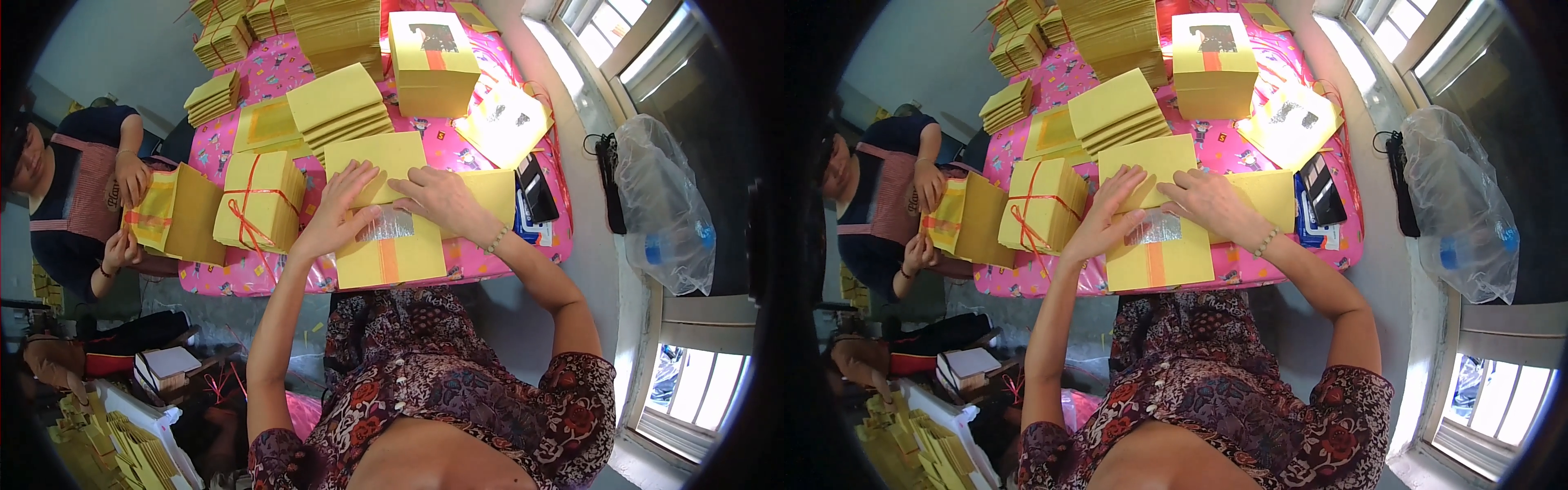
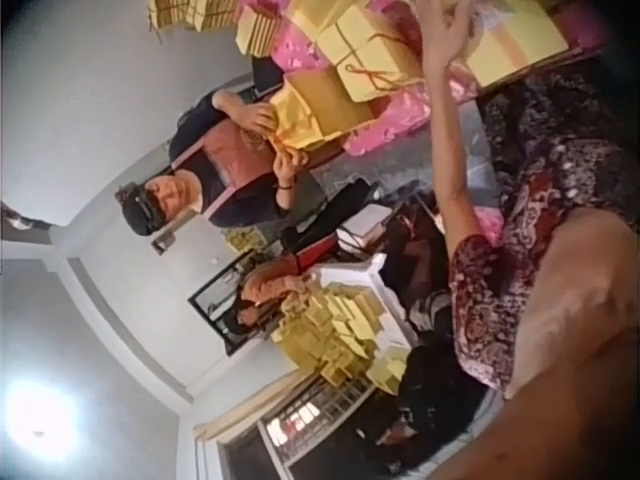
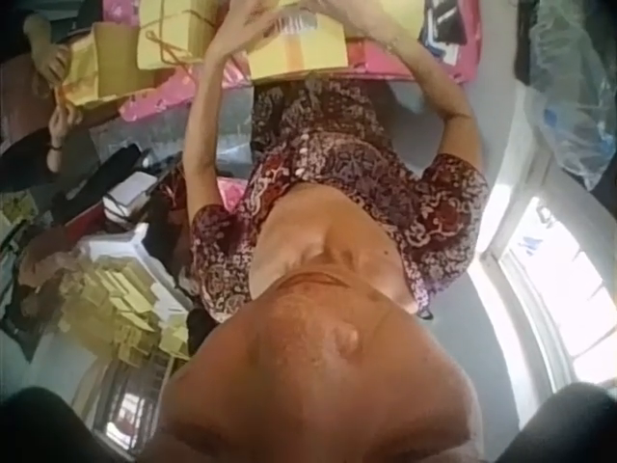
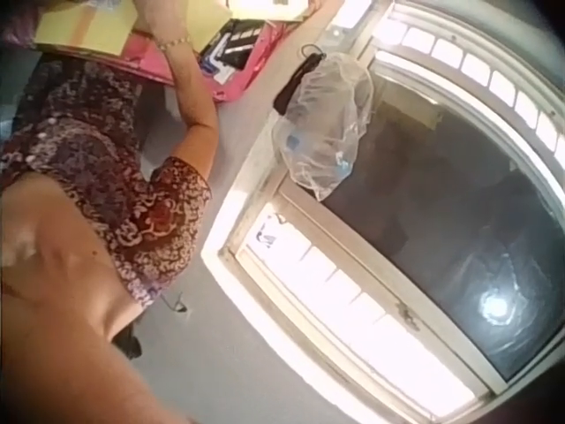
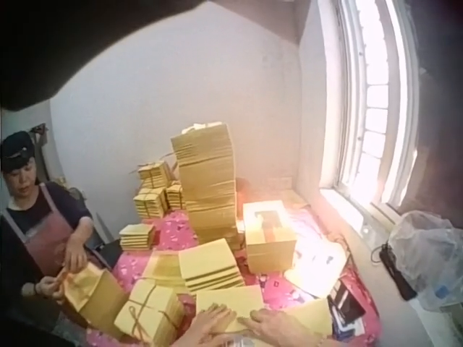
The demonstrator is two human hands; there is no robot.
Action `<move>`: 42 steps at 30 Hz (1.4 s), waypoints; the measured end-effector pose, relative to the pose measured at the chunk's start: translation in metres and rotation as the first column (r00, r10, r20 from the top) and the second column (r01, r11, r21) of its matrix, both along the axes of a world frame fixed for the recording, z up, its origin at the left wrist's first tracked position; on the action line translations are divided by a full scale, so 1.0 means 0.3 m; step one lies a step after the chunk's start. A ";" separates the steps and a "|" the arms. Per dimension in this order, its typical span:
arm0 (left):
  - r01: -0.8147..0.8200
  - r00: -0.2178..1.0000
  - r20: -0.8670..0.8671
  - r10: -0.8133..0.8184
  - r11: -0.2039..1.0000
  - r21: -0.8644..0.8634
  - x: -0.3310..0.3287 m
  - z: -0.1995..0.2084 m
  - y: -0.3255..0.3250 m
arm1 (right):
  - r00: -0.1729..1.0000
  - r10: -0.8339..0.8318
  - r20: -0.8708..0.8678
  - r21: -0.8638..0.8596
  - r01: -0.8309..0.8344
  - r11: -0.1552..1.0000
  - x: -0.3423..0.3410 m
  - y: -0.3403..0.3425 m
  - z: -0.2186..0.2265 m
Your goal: Tying ribbons around stacks of yellow paper for packaging.
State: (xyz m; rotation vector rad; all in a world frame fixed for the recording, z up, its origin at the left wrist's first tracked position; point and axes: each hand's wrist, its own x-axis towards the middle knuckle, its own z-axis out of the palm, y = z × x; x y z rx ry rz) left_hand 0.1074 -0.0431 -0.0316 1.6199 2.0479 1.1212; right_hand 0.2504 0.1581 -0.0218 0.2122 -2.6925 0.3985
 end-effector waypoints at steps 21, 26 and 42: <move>-0.082 0.625 -0.704 0.338 0.925 0.371 0.113 0.115 0.093 | 0.935 -0.041 0.351 -0.935 0.348 -0.074 0.069 0.082 0.116; -0.012 0.720 -0.654 0.234 0.946 0.325 0.214 0.110 0.072 | 0.950 -0.169 0.262 -0.965 0.252 -0.074 0.223 0.171 0.118; -0.235 0.944 -0.196 0.264 0.959 0.158 0.238 -0.010 -0.060 | 0.855 -0.441 0.273 -0.929 0.353 0.110 0.408 0.251 -0.269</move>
